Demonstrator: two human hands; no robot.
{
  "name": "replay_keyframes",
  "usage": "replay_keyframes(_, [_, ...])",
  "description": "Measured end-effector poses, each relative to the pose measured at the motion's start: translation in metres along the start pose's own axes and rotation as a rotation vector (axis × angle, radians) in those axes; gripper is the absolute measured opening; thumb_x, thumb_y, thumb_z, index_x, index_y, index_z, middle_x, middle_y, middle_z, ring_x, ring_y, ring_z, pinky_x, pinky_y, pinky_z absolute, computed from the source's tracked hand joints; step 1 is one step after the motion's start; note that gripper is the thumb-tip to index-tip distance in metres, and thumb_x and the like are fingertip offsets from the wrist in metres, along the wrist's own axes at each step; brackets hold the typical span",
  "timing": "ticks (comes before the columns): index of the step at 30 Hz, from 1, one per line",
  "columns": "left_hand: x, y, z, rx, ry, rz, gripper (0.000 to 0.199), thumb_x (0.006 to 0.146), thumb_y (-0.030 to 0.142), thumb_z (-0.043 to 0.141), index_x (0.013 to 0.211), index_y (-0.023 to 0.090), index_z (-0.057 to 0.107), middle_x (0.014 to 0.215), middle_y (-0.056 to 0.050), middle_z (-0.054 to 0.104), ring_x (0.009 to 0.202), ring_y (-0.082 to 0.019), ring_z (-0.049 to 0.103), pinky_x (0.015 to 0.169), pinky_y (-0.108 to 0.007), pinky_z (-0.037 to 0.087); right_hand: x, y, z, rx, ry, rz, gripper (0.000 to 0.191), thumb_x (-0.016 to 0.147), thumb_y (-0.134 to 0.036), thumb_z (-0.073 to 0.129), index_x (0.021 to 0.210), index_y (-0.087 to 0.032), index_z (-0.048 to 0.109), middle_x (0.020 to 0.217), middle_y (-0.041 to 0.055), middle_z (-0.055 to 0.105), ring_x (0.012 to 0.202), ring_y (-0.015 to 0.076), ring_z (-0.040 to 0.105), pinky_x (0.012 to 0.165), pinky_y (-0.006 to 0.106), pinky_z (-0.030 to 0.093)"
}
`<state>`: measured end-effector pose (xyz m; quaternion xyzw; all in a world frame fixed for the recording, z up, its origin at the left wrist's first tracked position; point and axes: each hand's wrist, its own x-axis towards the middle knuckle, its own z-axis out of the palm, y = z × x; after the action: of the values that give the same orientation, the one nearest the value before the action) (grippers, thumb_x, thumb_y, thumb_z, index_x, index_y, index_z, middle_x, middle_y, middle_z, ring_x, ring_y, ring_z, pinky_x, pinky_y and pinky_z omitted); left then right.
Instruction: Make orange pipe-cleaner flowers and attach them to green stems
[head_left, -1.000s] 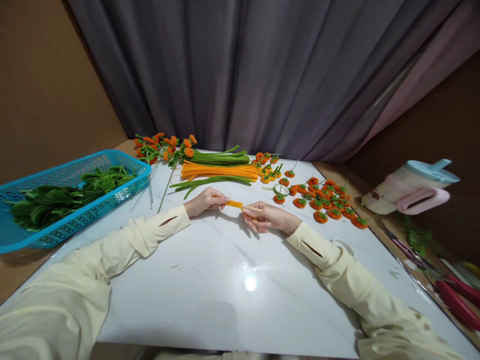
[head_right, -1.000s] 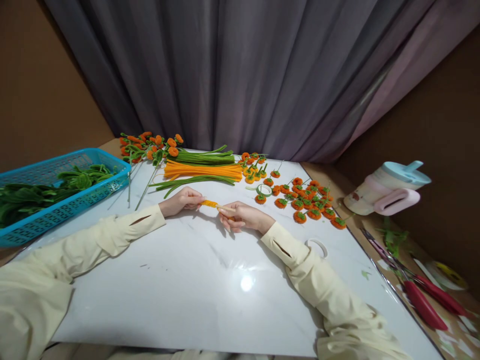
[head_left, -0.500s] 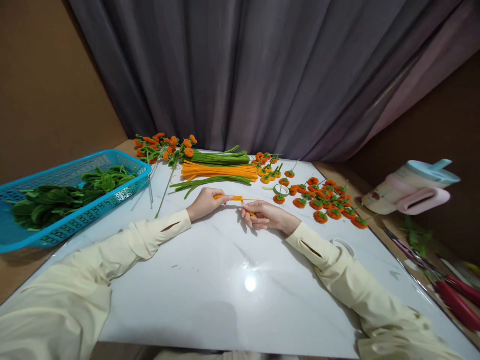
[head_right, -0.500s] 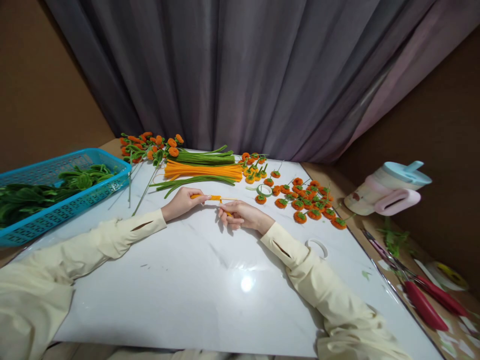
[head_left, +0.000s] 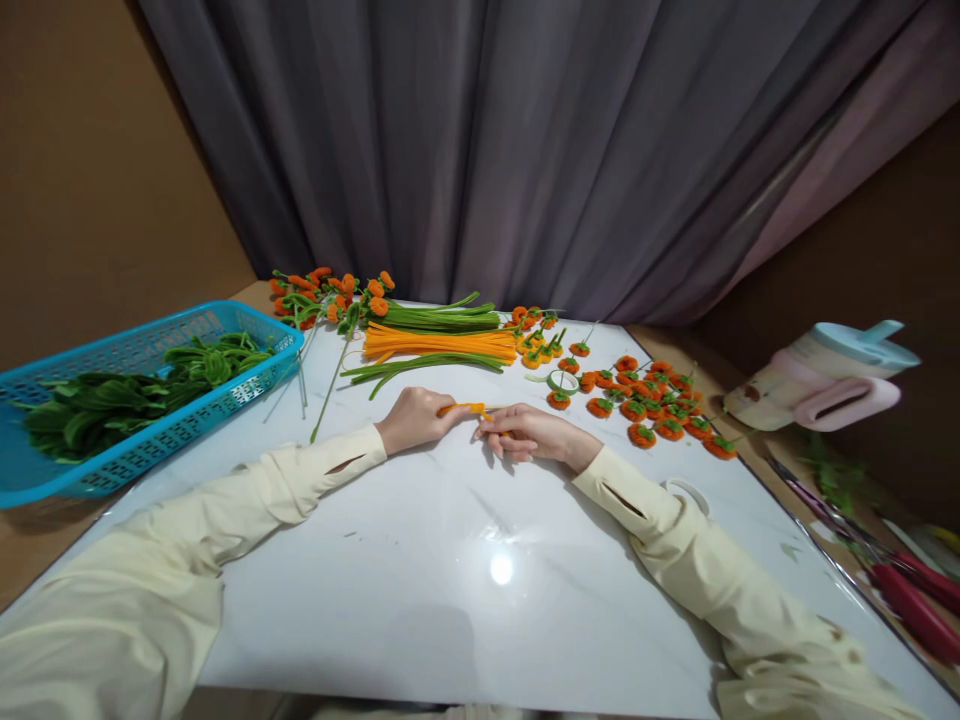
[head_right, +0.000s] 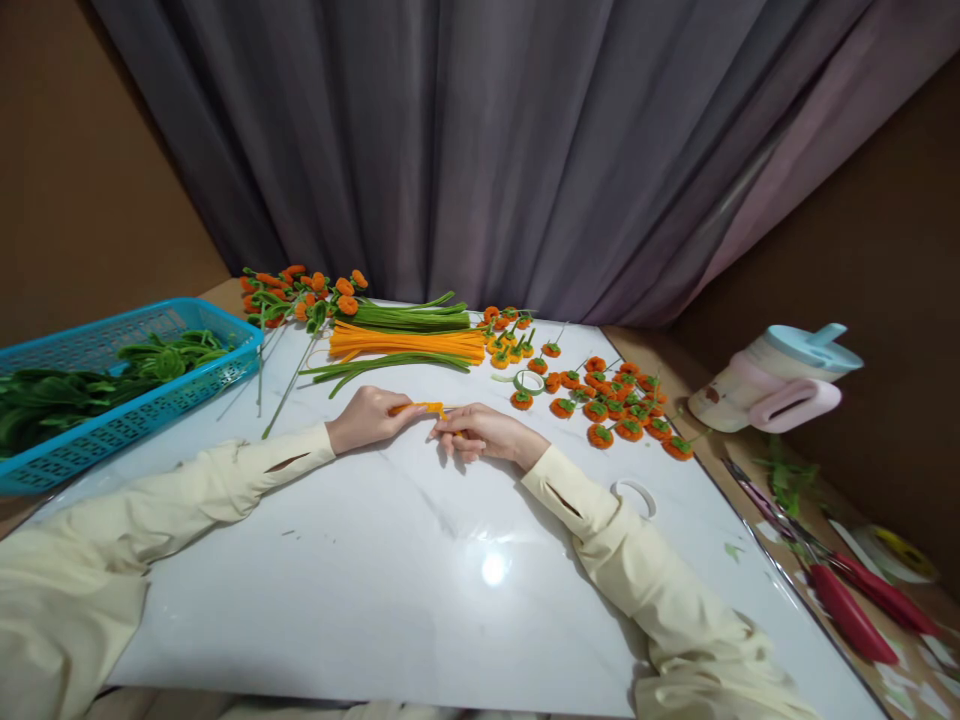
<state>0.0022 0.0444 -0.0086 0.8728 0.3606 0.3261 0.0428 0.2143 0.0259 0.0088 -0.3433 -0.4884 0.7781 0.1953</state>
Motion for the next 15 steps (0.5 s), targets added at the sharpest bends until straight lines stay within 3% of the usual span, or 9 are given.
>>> replay_keyframes(15, [0.0041, -0.0066, -0.0047, -0.144, -0.115, 0.032, 0.045, 0.085, 0.038, 0.051, 0.049, 0.012, 0.061, 0.039, 0.001, 0.047, 0.041, -0.006, 0.025, 0.045, -0.022, 0.022, -0.0029, -0.0009, -0.0056, -0.037, -0.068, 0.063, 0.021, 0.078, -0.02, 0.058, 0.086, -0.003, 0.065, 0.054, 0.0018, 0.061, 0.027, -0.0004, 0.023, 0.028, 0.014, 0.03])
